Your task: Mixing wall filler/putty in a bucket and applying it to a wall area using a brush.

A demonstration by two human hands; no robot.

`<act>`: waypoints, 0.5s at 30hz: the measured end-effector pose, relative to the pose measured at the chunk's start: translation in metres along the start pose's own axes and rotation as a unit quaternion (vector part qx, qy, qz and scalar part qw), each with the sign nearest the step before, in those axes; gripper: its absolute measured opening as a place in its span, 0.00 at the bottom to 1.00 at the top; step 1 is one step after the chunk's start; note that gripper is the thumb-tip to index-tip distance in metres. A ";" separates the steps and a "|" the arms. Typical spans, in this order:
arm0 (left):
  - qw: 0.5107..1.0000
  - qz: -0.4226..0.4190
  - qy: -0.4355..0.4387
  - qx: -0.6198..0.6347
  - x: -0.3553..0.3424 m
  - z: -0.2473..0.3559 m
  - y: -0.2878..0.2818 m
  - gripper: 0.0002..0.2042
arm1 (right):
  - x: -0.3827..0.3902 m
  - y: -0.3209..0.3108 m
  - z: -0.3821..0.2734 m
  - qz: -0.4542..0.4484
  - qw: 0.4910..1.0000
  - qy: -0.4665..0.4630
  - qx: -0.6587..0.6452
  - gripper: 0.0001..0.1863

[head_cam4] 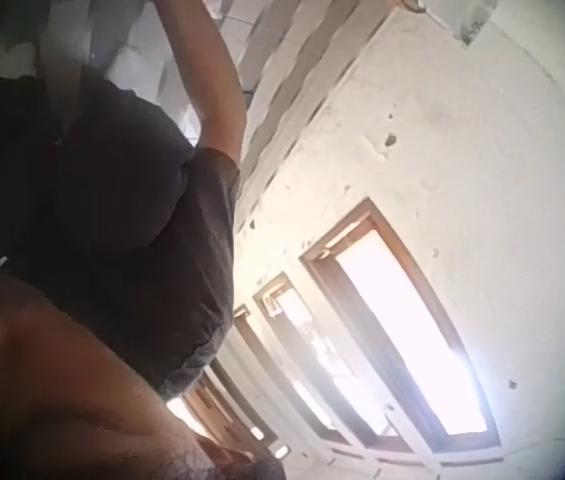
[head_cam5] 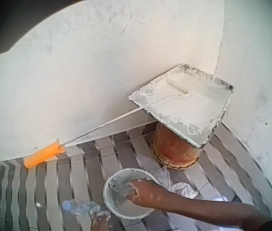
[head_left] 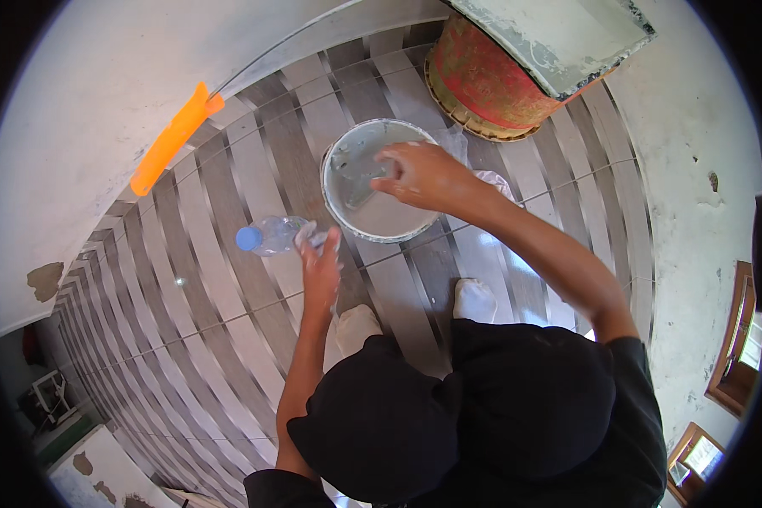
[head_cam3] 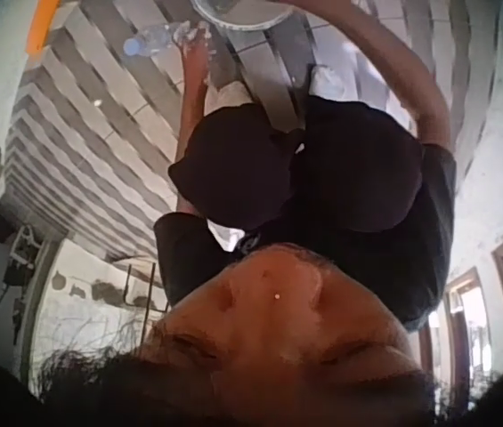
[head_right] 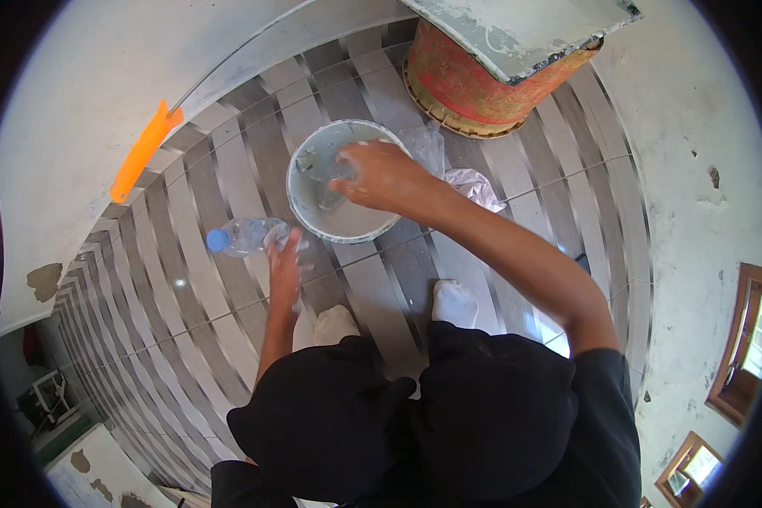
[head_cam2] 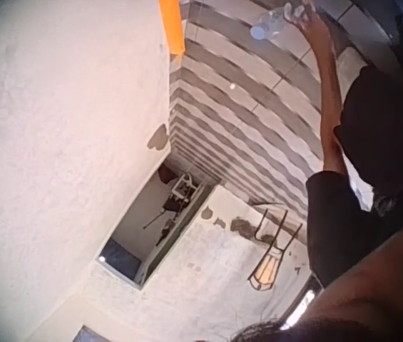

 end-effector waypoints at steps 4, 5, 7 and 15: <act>0.995 -0.046 -0.086 0.020 -0.023 -0.010 0.034 0.36 | -0.044 0.065 0.004 -0.045 0.998 -0.022 0.046 0.23; 0.995 -0.041 -0.085 0.021 -0.027 -0.013 0.035 0.36 | -0.046 0.077 0.007 -0.087 0.995 0.007 0.045 0.23; 0.990 -0.084 -0.071 0.087 -0.032 -0.012 0.047 0.36 | -0.047 0.082 0.009 -0.099 0.993 0.009 0.056 0.23; 0.996 -0.065 -0.036 0.055 -0.042 -0.014 0.041 0.24 | -0.047 0.076 -0.007 -0.090 0.992 -0.061 0.064 0.19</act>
Point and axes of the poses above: each hand's wrist, its own x-axis away from the middle knuckle, its own y-axis out of the palm, z = x × y, the point moved 10 cm from there along -x, towards the middle knuckle, and after that the axes turned 6 degrees about z, right-handed, at the moved point
